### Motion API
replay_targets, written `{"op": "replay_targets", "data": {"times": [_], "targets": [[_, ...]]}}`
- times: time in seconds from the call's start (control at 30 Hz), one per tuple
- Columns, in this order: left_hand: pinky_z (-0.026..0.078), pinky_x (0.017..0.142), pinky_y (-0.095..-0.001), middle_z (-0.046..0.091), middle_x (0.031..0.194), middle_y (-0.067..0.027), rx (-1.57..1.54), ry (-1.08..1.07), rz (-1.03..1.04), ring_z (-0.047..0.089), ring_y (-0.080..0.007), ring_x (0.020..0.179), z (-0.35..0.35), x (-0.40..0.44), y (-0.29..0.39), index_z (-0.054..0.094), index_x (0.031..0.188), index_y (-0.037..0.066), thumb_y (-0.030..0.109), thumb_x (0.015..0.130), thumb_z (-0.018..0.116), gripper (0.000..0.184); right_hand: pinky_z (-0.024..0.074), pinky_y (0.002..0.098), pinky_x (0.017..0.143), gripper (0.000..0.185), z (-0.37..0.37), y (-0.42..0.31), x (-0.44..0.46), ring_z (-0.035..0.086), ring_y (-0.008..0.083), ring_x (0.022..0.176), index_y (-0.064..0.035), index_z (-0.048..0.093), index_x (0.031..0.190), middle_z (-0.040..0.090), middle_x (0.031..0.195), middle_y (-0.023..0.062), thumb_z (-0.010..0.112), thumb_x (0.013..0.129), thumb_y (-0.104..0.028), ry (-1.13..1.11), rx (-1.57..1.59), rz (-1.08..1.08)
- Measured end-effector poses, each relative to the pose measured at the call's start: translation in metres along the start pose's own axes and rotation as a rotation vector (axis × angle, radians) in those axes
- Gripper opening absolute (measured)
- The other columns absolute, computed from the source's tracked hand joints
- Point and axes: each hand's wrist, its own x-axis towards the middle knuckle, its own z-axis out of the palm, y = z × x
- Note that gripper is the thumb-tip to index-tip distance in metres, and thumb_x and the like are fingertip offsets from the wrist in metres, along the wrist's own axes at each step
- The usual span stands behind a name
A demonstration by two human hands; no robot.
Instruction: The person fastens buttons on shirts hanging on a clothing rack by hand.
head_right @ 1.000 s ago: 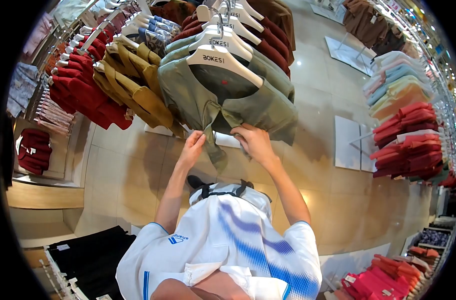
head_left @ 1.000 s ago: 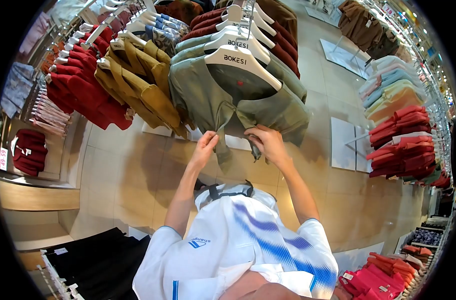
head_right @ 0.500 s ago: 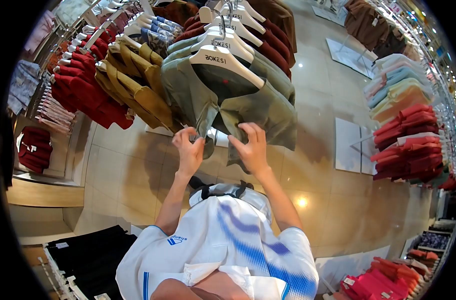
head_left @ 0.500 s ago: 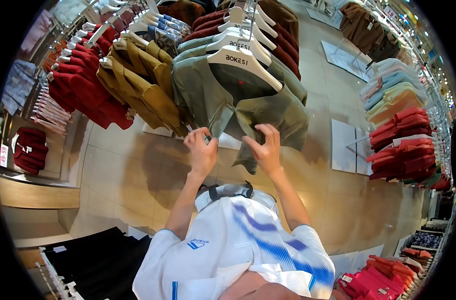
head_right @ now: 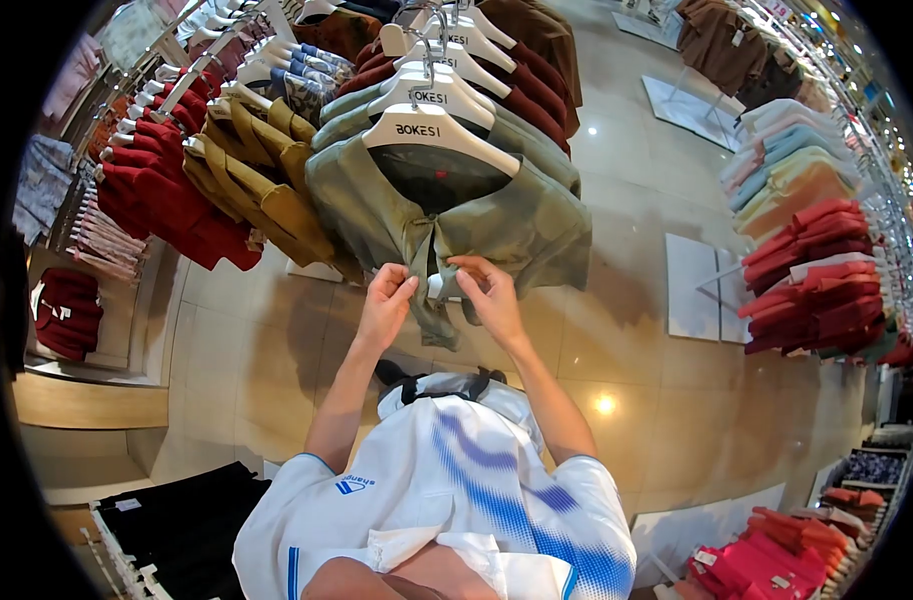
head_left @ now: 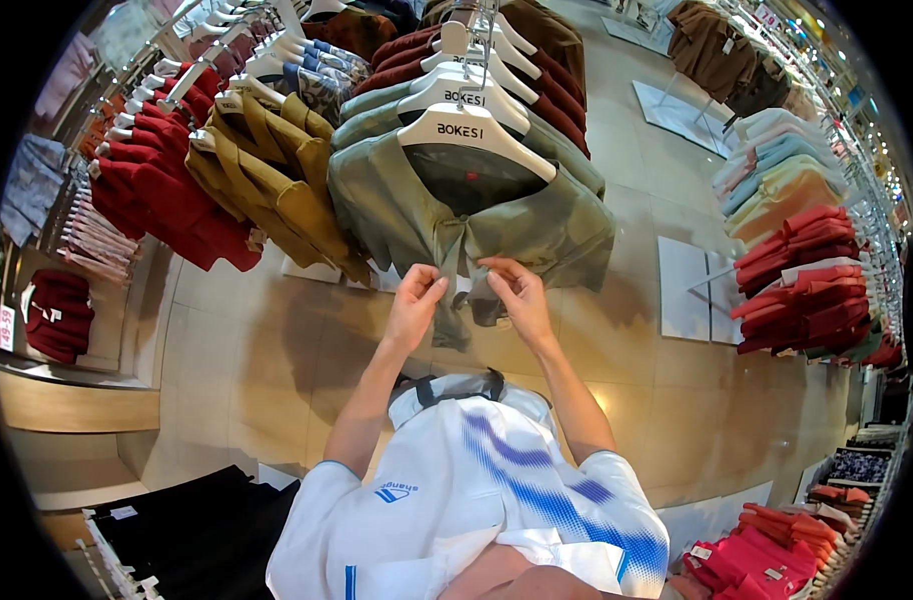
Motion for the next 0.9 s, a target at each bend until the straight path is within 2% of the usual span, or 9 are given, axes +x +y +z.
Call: {"op": "replay_targets", "data": {"times": [0.03,0.1,0.3,0.43,0.5,0.57,0.6,0.67,0.9], "targets": [[0.04,0.074,-0.0197,0.056,0.092,0.0026,0.0,-0.002,-0.002,0.051,-0.004,0.084,-0.002,0.0,-0.002,0.054,0.101,0.004,0.002,0.096,0.061,0.009,0.0443,0.0194,0.079,0.024,0.0,0.001,-0.001,0.057,0.0045,0.088,0.001,0.065,0.117,0.067,0.103,0.0,0.064,0.093,-0.003,0.003,0.0,0.001],[0.041,0.072,-0.0187,0.054,0.09,0.0041,0.289,-0.035,0.025,0.051,-0.0032,0.082,-0.007,-0.001,-0.004,0.054,0.099,0.005,0.004,0.097,0.06,0.007,0.0459,0.0207,0.079,0.023,-0.001,0.004,-0.002,0.059,0.0059,0.089,0.0011,0.067,0.114,0.068,0.104,0.0004,0.065,0.091,-0.003,-0.013,-0.072,0.048],[0.039,0.069,-0.0182,0.052,0.089,0.0042,0.274,-0.035,0.134,0.048,-0.0019,0.08,0.003,-0.005,0.003,0.052,0.099,0.004,0.005,0.098,0.06,0.007,0.0488,0.0235,0.076,0.017,0.011,-0.014,-0.004,0.064,0.0096,0.082,-0.0005,0.07,0.102,0.072,0.093,0.0058,0.069,0.085,-0.001,0.058,-0.482,-0.241],[0.037,0.065,-0.0199,0.047,0.084,0.0045,0.368,-0.033,0.098,0.044,-0.0031,0.076,0.005,-0.004,0.004,0.049,0.095,0.005,0.004,0.097,0.06,0.011,0.0501,0.0269,0.074,0.016,0.016,-0.017,-0.009,0.067,0.0165,0.078,-0.0024,0.07,0.097,0.072,0.088,0.0088,0.071,0.081,0.0,0.1,-0.582,-0.279],[0.035,0.061,-0.0222,0.041,0.08,0.0044,0.526,-0.046,0.105,0.038,-0.0049,0.072,0.002,-0.001,0.003,0.045,0.09,0.006,0.006,0.096,0.061,0.017,0.0492,0.0324,0.067,0.015,0.013,-0.013,-0.006,0.067,0.0253,0.08,-0.0056,0.069,0.095,0.071,0.088,0.0077,0.074,0.08,-0.005,-0.025,-0.854,-0.651],[0.034,0.061,-0.0231,0.042,0.078,0.0041,0.561,-0.074,0.118,0.039,-0.0057,0.072,0.002,0.004,0.0,0.047,0.091,0.006,0.008,0.096,0.061,0.015,0.0495,0.036,0.068,0.015,0.017,-0.017,-0.006,0.064,0.0291,0.077,-0.0082,0.07,0.094,0.068,0.085,0.0084,0.073,0.079,-0.007,-0.048,-0.909,-0.708],[0.03,0.06,-0.0225,0.041,0.078,0.0058,0.527,-0.059,0.108,0.036,-0.0041,0.071,0.003,0.005,0.0,0.048,0.089,0.008,0.009,0.096,0.062,0.016,0.0495,0.036,0.068,0.015,0.018,-0.018,-0.003,0.064,0.0291,0.077,-0.0082,0.07,0.094,0.068,0.085,0.0084,0.073,0.079,-0.007,-0.044,-0.915,-0.748],[0.032,0.062,-0.0222,0.042,0.079,0.0058,0.464,-0.092,-0.003,0.038,-0.0037,0.073,0.001,0.007,0.001,0.05,0.091,0.008,0.011,0.097,0.061,0.013,0.0496,0.0374,0.067,0.013,0.016,-0.021,-0.002,0.063,0.029,0.076,-0.0081,0.069,0.093,0.067,0.086,0.0077,0.072,0.081,-0.007,-0.025,-0.915,-0.667],[0.032,0.064,-0.0215,0.042,0.08,0.0064,0.397,-0.152,0.0,0.039,-0.0033,0.075,0.008,0.004,0.01,0.051,0.093,0.008,0.012,0.098,0.058,0.01,0.0506,0.0374,0.066,0.011,0.019,-0.028,-0.001,0.063,0.0281,0.073,-0.0074,0.069,0.092,0.067,0.088,0.008,0.072,0.082,-0.009,-0.07,-0.857,-0.661]]}}
